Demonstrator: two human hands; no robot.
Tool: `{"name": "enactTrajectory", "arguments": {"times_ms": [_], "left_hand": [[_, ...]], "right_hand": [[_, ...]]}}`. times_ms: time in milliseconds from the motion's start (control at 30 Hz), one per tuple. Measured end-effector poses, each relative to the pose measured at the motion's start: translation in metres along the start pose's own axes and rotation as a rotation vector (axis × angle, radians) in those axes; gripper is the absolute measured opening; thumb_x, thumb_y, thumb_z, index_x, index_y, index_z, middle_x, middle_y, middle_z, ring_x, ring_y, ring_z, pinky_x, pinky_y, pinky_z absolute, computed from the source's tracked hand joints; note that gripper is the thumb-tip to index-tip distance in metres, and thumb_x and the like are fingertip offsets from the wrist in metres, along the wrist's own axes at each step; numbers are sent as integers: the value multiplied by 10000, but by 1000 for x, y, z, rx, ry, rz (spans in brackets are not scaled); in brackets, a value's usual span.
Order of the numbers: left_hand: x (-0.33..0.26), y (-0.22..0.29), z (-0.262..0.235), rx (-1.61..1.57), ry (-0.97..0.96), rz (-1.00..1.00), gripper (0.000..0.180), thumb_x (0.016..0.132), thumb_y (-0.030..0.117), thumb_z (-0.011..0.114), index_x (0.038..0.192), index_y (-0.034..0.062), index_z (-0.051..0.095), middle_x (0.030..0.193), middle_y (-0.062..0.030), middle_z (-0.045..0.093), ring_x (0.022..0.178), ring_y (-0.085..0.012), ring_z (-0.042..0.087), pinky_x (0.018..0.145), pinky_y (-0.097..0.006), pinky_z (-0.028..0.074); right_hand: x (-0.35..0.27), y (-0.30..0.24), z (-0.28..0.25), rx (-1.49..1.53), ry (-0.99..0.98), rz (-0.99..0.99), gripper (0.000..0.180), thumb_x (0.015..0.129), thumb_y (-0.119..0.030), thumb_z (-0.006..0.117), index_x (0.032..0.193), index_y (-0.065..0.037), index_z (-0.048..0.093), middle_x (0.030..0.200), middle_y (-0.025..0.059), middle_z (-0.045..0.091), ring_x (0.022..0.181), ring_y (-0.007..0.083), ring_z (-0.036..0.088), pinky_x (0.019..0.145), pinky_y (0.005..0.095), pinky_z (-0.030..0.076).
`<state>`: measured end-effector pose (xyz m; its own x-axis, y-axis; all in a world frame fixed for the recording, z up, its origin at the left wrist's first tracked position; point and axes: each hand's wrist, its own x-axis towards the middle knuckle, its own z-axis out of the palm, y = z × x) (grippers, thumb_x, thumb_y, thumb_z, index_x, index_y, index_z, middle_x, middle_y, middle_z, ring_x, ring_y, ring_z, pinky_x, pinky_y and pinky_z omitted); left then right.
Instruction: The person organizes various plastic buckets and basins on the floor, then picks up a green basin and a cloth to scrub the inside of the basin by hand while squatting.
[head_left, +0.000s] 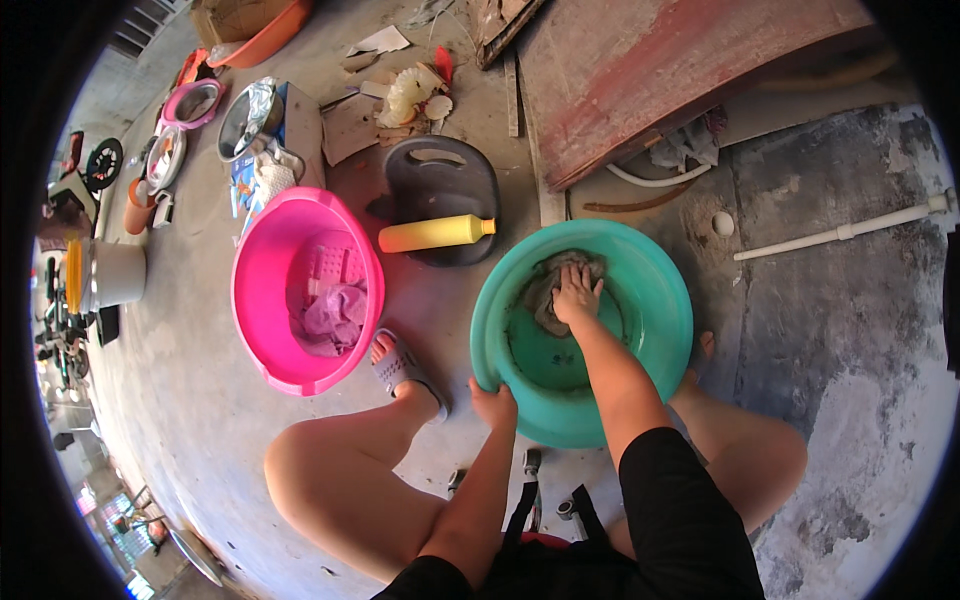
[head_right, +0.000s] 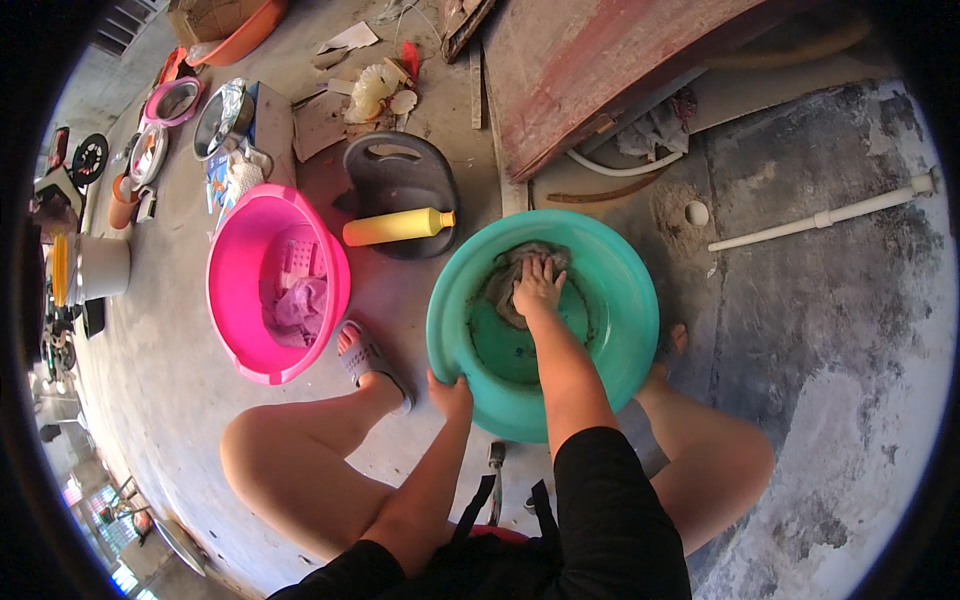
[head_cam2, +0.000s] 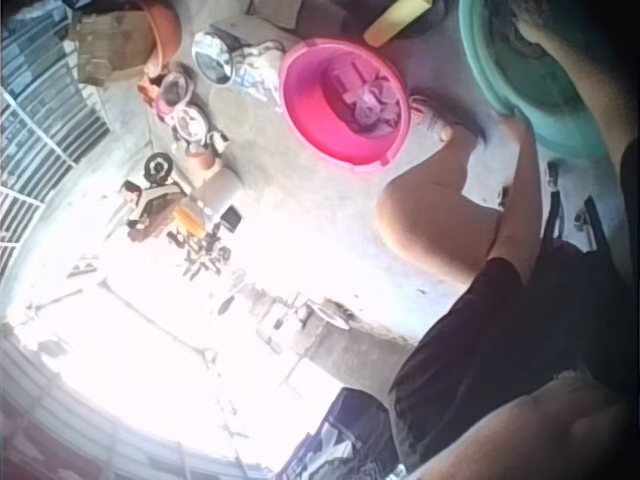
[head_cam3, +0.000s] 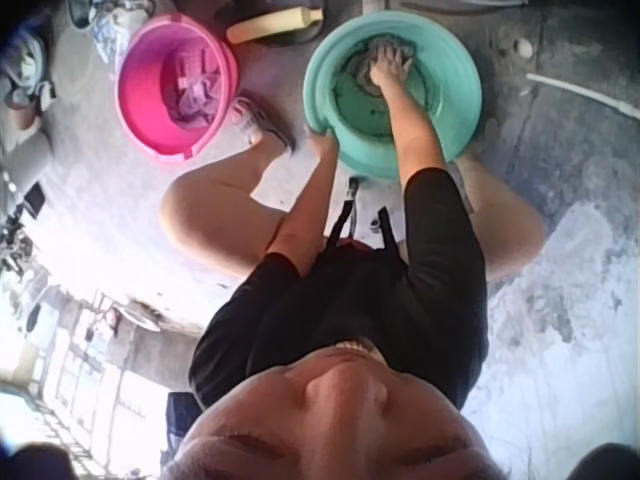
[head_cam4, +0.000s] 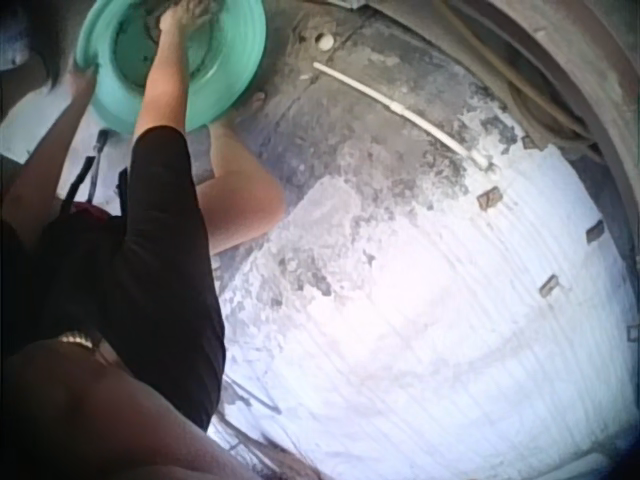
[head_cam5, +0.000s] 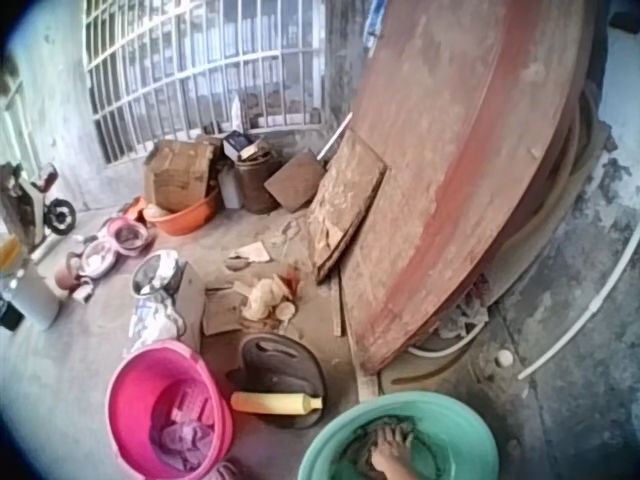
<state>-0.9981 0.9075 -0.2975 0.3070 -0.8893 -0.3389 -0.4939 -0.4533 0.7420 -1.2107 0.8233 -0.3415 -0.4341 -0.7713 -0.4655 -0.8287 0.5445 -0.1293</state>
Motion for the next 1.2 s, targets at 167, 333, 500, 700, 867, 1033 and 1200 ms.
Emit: {"name": "enactTrajectory", "arguments": {"times_ms": [167, 333, 500, 700, 867, 1033, 1200], "left_hand": [[-1, -1, 2, 21, -2, 6, 327, 622, 15, 573, 930, 28, 464, 793, -199, 578, 769, -389, 571, 677, -439, 436], [-1, 3, 2, 39, 10, 31, 358, 619, 19, 584, 957, 29, 466, 802, -200, 580, 780, -393, 570, 685, -438, 438], [2, 3, 2, 55, -10, 12, 369, 614, 12, 587, 964, 30, 471, 803, -193, 584, 778, -382, 575, 683, -430, 441], [0, 3, 0, -16, 5, 68, 356, 600, 7, 594, 939, 28, 484, 798, -183, 585, 767, -362, 581, 672, -420, 443], [3, -10, 1, -8, 3, 8, 345, 609, 17, 585, 937, 19, 481, 785, -190, 582, 749, -361, 584, 664, -414, 446], [1, 1, -2, 7, -1, 5, 349, 612, 26, 576, 946, 10, 476, 791, -194, 585, 751, -371, 582, 671, -424, 445], [-3, 4, 4, 43, -27, 14, 358, 620, 28, 571, 964, 6, 475, 814, -202, 588, 763, -370, 583, 672, -423, 446]], "right_hand": [[-7, -35, 5, 145, -56, 124, 585, 863, -296, 431, 1361, -72, 223, 1443, 71, 107, 1326, 258, 105, 1054, 502, 120], [-48, -51, 43, -44, -104, -310, 533, 846, -239, 439, 1310, -17, 301, 1397, 122, 228, 1313, 274, 152, 1033, 513, 175], [-92, -37, 79, 2, -222, -636, 488, 821, -186, 430, 1286, -56, 358, 1345, 109, 330, 1287, 247, 242, 1043, 477, 186], [-109, 5, 91, -37, -19, -939, 460, 818, -160, 387, 1277, -126, 385, 1292, 80, 403, 1241, 215, 323, 1047, 423, 206], [-46, -25, 51, -163, 134, -554, 449, 822, -184, 422, 1267, -135, 386, 1285, 68, 416, 1203, 229, 354, 1028, 462, 209], [1, -35, 24, 345, 325, 142, 531, 838, -193, 444, 1328, -107, 259, 1364, 144, 286, 1271, 299, 242, 1027, 490, 184], [-7, -49, 53, 552, 220, -88, 611, 824, -169, 484, 1361, -124, 197, 1393, 178, 194, 1268, 364, 208, 1003, 515, 214]]}}
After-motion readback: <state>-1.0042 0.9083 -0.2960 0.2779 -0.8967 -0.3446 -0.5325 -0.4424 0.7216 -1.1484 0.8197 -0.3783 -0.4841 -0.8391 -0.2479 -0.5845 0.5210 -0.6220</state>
